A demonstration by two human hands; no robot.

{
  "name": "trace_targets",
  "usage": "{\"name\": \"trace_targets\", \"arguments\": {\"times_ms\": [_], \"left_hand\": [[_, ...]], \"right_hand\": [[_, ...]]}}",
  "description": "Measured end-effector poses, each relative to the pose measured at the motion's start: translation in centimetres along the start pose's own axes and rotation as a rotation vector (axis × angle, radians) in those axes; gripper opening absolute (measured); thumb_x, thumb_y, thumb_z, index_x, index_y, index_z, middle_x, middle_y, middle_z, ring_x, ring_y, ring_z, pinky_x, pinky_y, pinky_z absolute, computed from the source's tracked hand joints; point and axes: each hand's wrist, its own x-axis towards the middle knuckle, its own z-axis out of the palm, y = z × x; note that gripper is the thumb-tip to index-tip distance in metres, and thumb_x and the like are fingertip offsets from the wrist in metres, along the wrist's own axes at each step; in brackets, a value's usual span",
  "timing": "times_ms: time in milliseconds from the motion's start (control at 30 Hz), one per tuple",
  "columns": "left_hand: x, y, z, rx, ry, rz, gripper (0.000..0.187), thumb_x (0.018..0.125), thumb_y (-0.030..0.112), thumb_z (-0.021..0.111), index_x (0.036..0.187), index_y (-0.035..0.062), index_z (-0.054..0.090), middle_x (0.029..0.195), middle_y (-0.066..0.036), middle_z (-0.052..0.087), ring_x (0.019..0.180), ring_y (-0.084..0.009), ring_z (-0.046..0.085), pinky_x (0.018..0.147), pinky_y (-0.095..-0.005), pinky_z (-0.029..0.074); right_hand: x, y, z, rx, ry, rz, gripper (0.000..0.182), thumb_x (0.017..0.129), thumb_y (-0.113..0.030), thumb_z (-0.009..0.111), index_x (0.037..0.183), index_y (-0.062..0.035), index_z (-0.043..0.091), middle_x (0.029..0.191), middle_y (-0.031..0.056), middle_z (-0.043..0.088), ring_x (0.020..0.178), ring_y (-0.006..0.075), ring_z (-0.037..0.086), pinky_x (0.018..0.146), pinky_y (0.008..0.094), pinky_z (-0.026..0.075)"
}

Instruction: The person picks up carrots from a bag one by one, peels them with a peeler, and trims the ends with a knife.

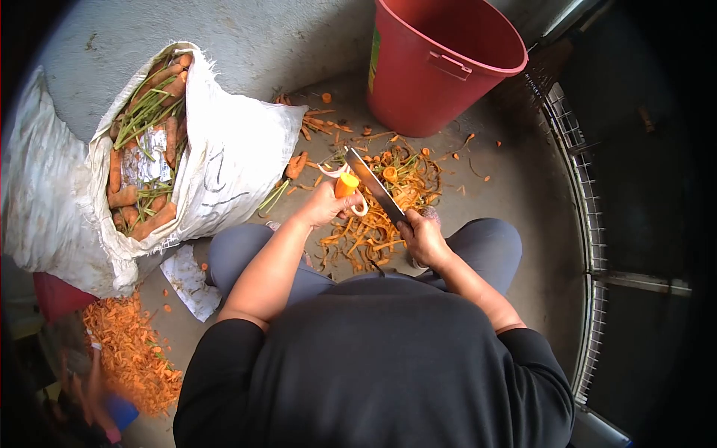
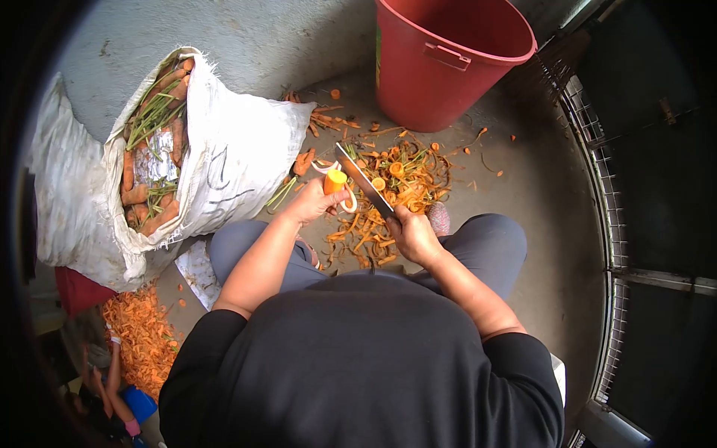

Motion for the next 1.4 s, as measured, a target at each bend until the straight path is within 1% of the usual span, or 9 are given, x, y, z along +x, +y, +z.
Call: {"name": "trace_targets", "arguments": {"times_ms": [200, 333, 433, 767, 900, 1100, 1167, 1267, 1400], "left_hand": [[3.7, 2.1, -0.2, 0.233, 0.16, -0.325, 0.046, 0.087, 0.049, 0.041, 0.09, 0.0052, 0.056, 0.083, -0.003, 0.056, 0.068, -0.0107, 0.05, 0.061, -0.0308, 0.045], [8.6, 1.7, -2.2, 0.814, 0.539, 0.037, 0.048, 0.083, 0.042, 0.052, 0.059, 0.0021, 0.06, 0.064, -0.008, 0.061, 0.064, -0.0156, 0.059, 0.064, -0.0293, 0.045], [6.6, 3.4, -2.3, 0.748, 0.7, 0.36, 0.024, 0.077, 0.022, 0.062, 0.068, 0.0004, 0.059, 0.064, -0.006, 0.059, 0.062, -0.0134, 0.057, 0.059, -0.0259, 0.044], [0.8, -1.9, -5.9, 0.47, 0.631, 0.355, 0.008, 0.077, -0.005, 0.052, 0.081, 0.0017, 0.052, 0.072, -0.004, 0.055, 0.062, -0.0099, 0.054, 0.056, -0.0226, 0.045], [-3.9, 4.8, -7.9, 0.211, 0.717, 0.417, 0.012, 0.08, -0.007, 0.046, 0.085, 0.0015, 0.053, 0.079, -0.006, 0.052, 0.065, -0.0122, 0.056, 0.062, -0.0244, 0.049], [-11.2, 10.2, -18.4, 0.369, 1.351, 0.618, 0.01, 0.077, 0.003, 0.056, 0.087, 0.0019, 0.058, 0.08, -0.003, 0.056, 0.071, -0.0102, 0.053, 0.063, -0.0232, 0.043], [-12.5, 10.3, -22.9, -0.076, 1.326, 0.672, 0.008, 0.076, -0.002, 0.054, 0.084, -0.0005, 0.053, 0.076, -0.008, 0.056, 0.068, -0.0136, 0.054, 0.06, -0.0239, 0.044], [-14.3, 6.3, -31.9, -0.198, 1.22, 0.531, 0.011, 0.076, -0.009, 0.048, 0.083, -0.0011, 0.053, 0.079, -0.009, 0.055, 0.062, -0.0123, 0.052, 0.056, -0.0212, 0.042], [-18.2, 5.5, -30.6, 0.628, 1.134, -0.061, 0.009, 0.073, -0.001, 0.056, 0.082, -0.0024, 0.057, 0.081, -0.009, 0.055, 0.066, -0.0146, 0.053, 0.058, -0.0231, 0.043]], "right_hand": [[0.6, 2.0, 0.0, 0.211, 0.096, 0.174, 0.016, 0.083, -0.016, 0.051, 0.081, 0.0002, 0.05, 0.063, 0.014, 0.058, 0.061, 0.0275, 0.058, 0.059, 0.0362, 0.044], [0.6, 4.5, -0.7, 0.203, 0.205, 0.226, 0.015, 0.083, -0.014, 0.052, 0.081, 0.0006, 0.049, 0.063, 0.0129, 0.058, 0.056, 0.0227, 0.058, 0.055, 0.0342, 0.044], [0.4, 4.7, -1.2, 0.398, 0.265, 0.319, 0.013, 0.084, -0.012, 0.051, 0.085, 0.0002, 0.048, 0.064, 0.0079, 0.058, 0.05, 0.0135, 0.053, 0.045, 0.0285, 0.044], [0.4, 4.9, -2.9, 0.883, 0.287, 0.379, 0.014, 0.086, -0.013, 0.049, 0.093, -0.0004, 0.048, 0.066, 0.0061, 0.052, 0.041, 0.0115, 0.045, 0.037, 0.0258, 0.04], [0.8, 5.3, -3.7, 0.988, 0.312, 0.436, 0.015, 0.083, -0.013, 0.051, 0.092, -0.0011, 0.048, 0.064, 0.0056, 0.051, 0.043, 0.0122, 0.047, 0.039, 0.0261, 0.041], [0.8, 5.5, -2.5, 0.873, 0.302, 0.449, 0.018, 0.082, -0.015, 0.053, 0.091, 0.001, 0.051, 0.066, 0.0058, 0.054, 0.047, 0.0116, 0.048, 0.042, 0.0253, 0.041], [0.8, 7.4, -2.0, 0.689, 0.361, 0.373, 0.027, 0.079, -0.016, 0.06, 0.095, 0.0038, 0.051, 0.07, 0.0072, 0.056, 0.05, 0.0102, 0.05, 0.044, 0.0237, 0.041], [-2.4, 2.7, -5.5, 0.326, 0.394, 0.36, 0.061, 0.067, -0.008, 0.071, 0.117, 0.0021, 0.039, 0.081, 0.0121, 0.059, 0.07, 0.0141, 0.057, 0.059, 0.0262, 0.047], [-8.1, 2.0, -8.5, 0.083, 0.587, 0.345, 0.076, 0.06, -0.002, 0.071, 0.125, -0.0079, 0.032, 0.107, 0.0185, 0.052, 0.094, 0.0236, 0.055, 0.081, 0.0328, 0.044]]}}
